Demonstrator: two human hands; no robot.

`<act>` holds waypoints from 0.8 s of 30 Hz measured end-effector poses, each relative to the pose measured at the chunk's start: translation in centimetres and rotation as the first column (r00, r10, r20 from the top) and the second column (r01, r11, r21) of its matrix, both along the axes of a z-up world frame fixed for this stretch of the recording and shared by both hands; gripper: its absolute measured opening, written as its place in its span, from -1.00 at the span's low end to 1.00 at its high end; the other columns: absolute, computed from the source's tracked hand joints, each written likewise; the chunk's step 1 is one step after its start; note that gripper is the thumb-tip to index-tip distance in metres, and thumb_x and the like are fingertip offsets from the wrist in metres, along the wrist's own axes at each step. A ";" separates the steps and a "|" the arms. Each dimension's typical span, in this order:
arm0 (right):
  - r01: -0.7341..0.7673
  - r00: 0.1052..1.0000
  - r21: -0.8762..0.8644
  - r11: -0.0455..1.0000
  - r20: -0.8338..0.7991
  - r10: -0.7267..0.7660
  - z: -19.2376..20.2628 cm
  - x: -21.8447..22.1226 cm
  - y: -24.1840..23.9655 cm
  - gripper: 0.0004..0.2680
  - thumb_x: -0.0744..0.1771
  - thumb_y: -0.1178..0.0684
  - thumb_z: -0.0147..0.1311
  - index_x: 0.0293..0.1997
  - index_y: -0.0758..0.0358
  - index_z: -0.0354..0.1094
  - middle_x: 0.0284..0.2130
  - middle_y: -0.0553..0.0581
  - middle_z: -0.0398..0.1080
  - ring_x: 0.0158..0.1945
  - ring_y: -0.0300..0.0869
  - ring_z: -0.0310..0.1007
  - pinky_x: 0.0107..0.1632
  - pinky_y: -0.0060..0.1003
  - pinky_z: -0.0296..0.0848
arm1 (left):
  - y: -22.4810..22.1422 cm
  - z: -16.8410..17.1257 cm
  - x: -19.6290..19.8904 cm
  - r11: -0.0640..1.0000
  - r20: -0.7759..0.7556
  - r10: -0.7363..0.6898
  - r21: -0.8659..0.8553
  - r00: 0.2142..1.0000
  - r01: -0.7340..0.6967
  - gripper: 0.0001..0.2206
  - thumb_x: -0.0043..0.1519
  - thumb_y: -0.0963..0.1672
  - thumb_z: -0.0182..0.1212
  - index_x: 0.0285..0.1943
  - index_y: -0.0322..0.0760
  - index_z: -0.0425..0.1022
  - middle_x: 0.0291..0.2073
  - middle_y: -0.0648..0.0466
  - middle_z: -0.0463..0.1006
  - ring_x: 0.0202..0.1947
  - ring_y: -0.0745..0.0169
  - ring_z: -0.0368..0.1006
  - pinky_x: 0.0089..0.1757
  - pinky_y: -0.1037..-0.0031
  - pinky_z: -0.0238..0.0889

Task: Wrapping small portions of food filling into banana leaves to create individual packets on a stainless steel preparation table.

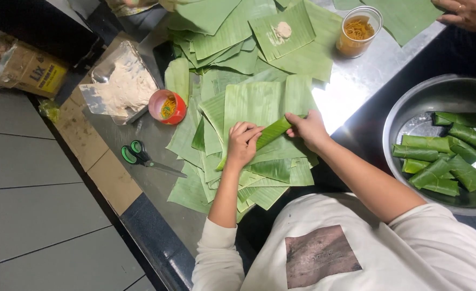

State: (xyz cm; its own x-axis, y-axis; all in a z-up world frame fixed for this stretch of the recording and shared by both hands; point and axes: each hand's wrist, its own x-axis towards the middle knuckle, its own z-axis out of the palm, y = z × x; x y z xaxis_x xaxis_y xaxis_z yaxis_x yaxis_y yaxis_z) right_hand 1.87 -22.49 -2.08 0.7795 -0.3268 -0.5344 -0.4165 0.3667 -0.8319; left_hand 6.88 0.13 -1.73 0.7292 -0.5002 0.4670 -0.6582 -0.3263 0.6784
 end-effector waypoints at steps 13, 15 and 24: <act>-0.300 0.954 -0.566 0.768 -0.197 0.228 0.5 -0.7 0.2 -0.63 0.31 -0.19 0.24 -0.54 0.40 0.48 -0.72 0.20 0.44 -0.62 -0.06 0.54 -0.36 -0.16 0.51 | -0.1 0.4 -0.3 0.999 0.084 0.004 0.039 0.996 -0.007 -0.90 0.30 -0.10 0.26 -0.12 0.01 0.68 -0.34 0.21 0.50 -0.30 0.13 0.40 -0.16 0.34 0.20; -0.335 0.942 -0.669 0.664 -0.209 0.264 -0.4 -0.6 -0.2 -0.57 0.33 -0.13 0.26 -0.50 0.65 0.44 -0.70 0.47 0.35 -0.55 0.17 0.53 -0.39 -0.05 0.43 | -0.2 0.5 -0.4 0.999 0.089 0.000 0.053 0.996 -0.005 -0.90 0.30 -0.10 0.25 -0.13 0.01 0.68 -0.34 0.21 0.49 -0.30 0.14 0.39 -0.16 0.34 0.20; -0.398 0.913 -0.724 0.564 -0.253 0.319 0.4 -0.5 -0.2 -0.54 0.27 -0.22 0.32 -0.35 0.66 0.48 -0.49 0.60 0.46 -0.24 0.41 0.56 -0.22 0.14 0.48 | -0.4 0.5 -0.3 0.995 0.094 0.002 0.095 0.996 -0.011 -0.89 0.31 -0.08 0.23 -0.13 0.04 0.67 -0.34 0.23 0.47 -0.29 0.16 0.38 -0.15 0.36 0.19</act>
State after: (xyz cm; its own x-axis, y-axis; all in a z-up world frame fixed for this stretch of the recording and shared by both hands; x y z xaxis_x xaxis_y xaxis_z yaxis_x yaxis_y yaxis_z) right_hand 1.38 -22.65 -1.65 0.8888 -0.3429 -0.3040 -0.4532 -0.5595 -0.6940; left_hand 6.57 -0.28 -1.25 0.6879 -0.5408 0.4840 -0.7152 -0.3915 0.5790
